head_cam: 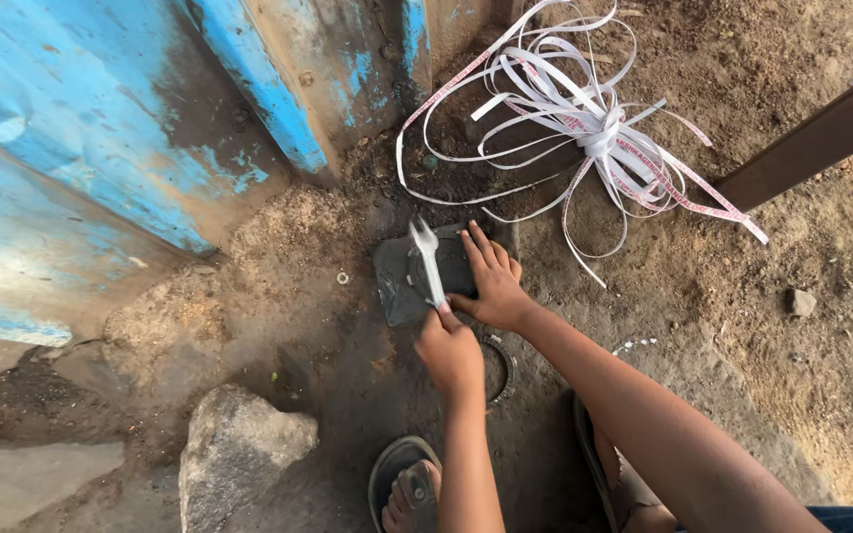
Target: The person repeatedly strikes a small, dark, circular metal object resting on the ground using a wrench as a makeshift hammer. The person holds the object steady with their left hand while striking it with the wrench in their right hand. A coiled white strap and a metal ring lie nearby on the dirt surface.
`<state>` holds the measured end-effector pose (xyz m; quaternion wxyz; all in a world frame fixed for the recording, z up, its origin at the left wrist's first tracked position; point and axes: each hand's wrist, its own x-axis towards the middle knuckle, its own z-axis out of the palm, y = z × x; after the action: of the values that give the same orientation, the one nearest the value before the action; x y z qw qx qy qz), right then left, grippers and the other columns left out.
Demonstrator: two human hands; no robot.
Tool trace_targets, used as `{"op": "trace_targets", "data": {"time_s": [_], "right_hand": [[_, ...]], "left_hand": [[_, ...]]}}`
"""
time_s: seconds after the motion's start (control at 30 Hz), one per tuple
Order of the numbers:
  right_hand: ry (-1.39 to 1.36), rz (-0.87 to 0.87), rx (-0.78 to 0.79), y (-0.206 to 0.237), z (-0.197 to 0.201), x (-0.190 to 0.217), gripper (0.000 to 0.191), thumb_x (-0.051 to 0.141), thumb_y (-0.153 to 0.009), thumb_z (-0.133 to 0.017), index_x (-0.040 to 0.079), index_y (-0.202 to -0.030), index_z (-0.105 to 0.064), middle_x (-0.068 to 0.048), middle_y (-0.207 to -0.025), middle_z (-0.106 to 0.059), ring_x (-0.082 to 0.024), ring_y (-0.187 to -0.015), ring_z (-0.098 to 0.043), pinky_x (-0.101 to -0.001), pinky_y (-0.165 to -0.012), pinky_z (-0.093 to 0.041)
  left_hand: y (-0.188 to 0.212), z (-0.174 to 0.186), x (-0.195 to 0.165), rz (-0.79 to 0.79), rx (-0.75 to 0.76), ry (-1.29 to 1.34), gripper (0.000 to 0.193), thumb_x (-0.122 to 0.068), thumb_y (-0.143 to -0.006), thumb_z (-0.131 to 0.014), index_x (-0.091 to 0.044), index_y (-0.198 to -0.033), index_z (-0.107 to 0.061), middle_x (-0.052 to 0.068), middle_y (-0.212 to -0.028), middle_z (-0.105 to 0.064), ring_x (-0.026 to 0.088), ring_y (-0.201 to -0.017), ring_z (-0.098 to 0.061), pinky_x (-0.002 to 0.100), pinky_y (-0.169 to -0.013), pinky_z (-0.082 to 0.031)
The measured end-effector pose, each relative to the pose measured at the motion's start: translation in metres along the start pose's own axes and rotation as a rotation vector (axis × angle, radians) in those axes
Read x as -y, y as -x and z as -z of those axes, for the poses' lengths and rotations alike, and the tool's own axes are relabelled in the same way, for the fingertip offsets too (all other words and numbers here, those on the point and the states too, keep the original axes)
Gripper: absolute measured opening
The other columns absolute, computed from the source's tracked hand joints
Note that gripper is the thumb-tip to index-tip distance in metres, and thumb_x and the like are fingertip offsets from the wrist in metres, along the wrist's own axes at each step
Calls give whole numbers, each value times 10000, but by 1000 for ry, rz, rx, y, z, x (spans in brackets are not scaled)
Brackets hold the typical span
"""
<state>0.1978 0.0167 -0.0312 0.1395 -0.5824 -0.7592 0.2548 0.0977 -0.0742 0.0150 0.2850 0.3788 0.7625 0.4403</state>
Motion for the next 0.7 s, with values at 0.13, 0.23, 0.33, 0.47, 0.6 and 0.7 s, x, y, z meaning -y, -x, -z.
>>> {"op": "trace_targets", "data": {"time_s": [0.13,0.23,0.33,0.47,0.6,0.7], "right_hand": [[-18,9,-36,0,1,3,1193,534,-754,-819,124,-1623,-113,-86,-1722,-30,-415,-1514,-171,-589,-1184,-167],[-39,1,-32,3,0,2,1181,525,-757,-811,129,-1634,-125,-76,-1730,-56,-402,-1525,-194,-593,-1185,-170],[-19,37,-53,3,-2,0,1177,537,-755,-802,134,-1636,-134,-84,-1728,-61,-397,-1533,-201,-588,-1179,-180],[4,24,-69,0,-7,-3,1192,591,-760,-803,129,-1628,-130,-83,-1722,-70,-419,-1514,-189,-583,-1175,-181],[-7,-15,-44,-1,-8,-4,1191,618,-765,-789,125,-1630,-134,-84,-1731,-81,-421,-1511,-201,-587,-1185,-174],[-2,2,-60,0,-8,-5,1180,585,-743,-778,140,-1636,-148,-71,-1731,-97,-397,-1521,-229,-565,-1193,-204]], "left_hand": [[1,-3,-4,85,-109,183,290,-216,-1033,-532,7,-916,-677,208,-694,-693,339,-581,-688,466,-556,-506],[2,-5,-3,-80,-157,202,331,-213,-1061,-521,29,-857,-619,205,-708,-697,356,-603,-693,455,-556,-521],[-10,-3,-1,-205,-172,28,269,-173,-1028,-556,8,-879,-689,213,-734,-706,376,-661,-680,463,-550,-497],[-19,3,2,-45,-147,123,284,-166,-1027,-537,25,-853,-655,230,-651,-668,399,-570,-639,469,-538,-476],[-11,7,2,-101,-204,143,296,-161,-1048,-527,52,-861,-613,229,-647,-641,381,-537,-616,464,-539,-458],[-6,7,1,-197,-67,-139,210,-147,-976,-596,-18,-908,-747,225,-687,-674,413,-603,-623,483,-496,-435]]}}
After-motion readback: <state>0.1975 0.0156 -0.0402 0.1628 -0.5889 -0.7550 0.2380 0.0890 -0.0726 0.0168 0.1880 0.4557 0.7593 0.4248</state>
